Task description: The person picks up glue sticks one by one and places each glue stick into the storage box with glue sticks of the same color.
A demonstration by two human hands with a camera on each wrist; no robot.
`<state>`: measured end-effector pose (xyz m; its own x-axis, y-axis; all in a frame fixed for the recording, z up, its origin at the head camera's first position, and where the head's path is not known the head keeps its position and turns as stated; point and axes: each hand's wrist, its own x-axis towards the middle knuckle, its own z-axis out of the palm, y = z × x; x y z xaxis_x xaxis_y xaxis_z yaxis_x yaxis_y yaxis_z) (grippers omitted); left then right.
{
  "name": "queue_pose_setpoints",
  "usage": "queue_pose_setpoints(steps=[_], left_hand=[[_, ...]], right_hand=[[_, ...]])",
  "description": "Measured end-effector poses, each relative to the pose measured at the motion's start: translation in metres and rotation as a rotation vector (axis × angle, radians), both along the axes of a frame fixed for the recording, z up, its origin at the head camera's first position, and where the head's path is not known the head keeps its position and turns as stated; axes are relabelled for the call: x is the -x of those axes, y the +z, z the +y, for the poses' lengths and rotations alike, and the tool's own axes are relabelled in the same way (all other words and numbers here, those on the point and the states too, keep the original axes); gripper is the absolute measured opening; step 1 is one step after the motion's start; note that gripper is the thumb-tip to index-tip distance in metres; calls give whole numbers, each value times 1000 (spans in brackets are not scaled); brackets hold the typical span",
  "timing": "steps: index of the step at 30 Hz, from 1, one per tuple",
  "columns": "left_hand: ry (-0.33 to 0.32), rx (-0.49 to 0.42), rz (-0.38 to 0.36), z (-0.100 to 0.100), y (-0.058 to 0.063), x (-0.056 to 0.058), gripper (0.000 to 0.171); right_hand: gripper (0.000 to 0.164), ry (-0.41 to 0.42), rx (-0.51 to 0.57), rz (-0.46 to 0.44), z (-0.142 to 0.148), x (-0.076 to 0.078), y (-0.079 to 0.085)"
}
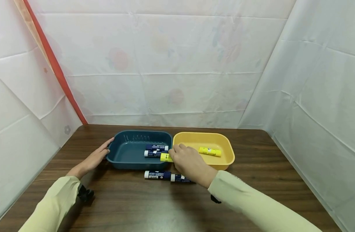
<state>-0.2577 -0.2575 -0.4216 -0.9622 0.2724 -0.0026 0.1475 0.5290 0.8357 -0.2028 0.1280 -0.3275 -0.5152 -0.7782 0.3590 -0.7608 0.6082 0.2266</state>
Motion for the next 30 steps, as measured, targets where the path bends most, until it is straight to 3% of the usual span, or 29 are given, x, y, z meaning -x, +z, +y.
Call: queue_pose_setpoints(steps=[11, 19, 30], left_hand=[[-1, 8, 3, -2, 0, 0, 56], [-1, 14, 1, -3, -1, 0, 56], [3, -2, -21, -5, -2, -2, 56]], right_hand=[[12, -103, 17, -31, 29, 31, 11], [12, -141, 44, -26, 44, 58, 1], [19, -226, 16, -111, 52, 85, -20]])
